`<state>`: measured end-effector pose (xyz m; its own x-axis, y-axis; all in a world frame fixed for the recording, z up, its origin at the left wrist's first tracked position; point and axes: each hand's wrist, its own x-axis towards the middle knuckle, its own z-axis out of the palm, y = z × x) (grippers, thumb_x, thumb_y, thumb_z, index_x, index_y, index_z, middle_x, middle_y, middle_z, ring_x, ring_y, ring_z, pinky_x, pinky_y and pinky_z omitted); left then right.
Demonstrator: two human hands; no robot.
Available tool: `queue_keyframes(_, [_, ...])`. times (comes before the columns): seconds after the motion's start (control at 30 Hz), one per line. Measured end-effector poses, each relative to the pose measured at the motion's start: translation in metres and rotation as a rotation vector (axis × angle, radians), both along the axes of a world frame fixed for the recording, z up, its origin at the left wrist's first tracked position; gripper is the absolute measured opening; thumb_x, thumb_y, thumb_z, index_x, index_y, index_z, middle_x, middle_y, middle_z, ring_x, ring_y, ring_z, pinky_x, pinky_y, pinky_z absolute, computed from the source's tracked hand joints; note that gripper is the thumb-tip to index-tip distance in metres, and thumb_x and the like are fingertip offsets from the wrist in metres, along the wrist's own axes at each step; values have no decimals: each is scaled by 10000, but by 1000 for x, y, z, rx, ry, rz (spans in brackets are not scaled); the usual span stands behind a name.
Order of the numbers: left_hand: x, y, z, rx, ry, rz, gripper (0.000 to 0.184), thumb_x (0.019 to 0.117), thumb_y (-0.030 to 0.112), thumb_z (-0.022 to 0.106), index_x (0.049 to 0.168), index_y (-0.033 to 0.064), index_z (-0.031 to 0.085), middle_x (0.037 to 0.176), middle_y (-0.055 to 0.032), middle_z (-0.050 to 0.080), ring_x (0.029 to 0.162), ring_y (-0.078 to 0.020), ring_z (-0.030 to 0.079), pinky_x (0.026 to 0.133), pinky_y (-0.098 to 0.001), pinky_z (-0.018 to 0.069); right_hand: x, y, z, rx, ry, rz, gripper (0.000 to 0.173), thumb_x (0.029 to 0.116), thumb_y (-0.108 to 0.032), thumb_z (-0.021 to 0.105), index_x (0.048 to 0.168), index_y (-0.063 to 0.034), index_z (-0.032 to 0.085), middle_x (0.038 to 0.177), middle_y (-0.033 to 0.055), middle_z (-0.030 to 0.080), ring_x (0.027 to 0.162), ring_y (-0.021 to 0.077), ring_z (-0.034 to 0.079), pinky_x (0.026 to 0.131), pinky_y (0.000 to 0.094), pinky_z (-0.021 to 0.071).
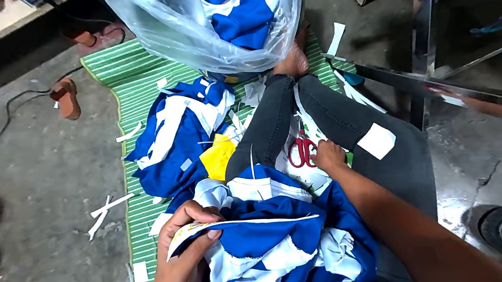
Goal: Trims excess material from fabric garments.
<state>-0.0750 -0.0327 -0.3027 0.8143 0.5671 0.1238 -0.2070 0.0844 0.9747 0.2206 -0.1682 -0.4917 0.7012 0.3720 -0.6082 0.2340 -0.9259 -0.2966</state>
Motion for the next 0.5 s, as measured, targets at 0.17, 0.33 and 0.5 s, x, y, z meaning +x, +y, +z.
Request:
queue_keyframes(0.17, [-10,5,5,59,15,78,131,883,247,776,1006,209,752,893,76,736,813,-35,693,801,-220,578,3,-3,5,40,107,-69,492,939,-229,685,1288,103,586,1314,320,599,1272,469,559,1022,654,432])
queue_keyframes(0.33, [-21,25,36,257,75,320,98,889,290,753,985,276,737,938,125,716,845,-3,672,781,-192,568,3,-9,28,188,70,-73,627,1008,-495,616,1190,104,641,1183,332,651,1176,499,602,995,677,439])
queue_keyframes(0.5, [-71,67,66,329,-25,549,185,948,220,684,1128,189,659,1081,80,692,1023,-38,650,919,-242,546,5,-17,59,148,-63,47,622,1047,-517,522,1129,77,685,1142,334,671,1141,520,624,933,716,455])
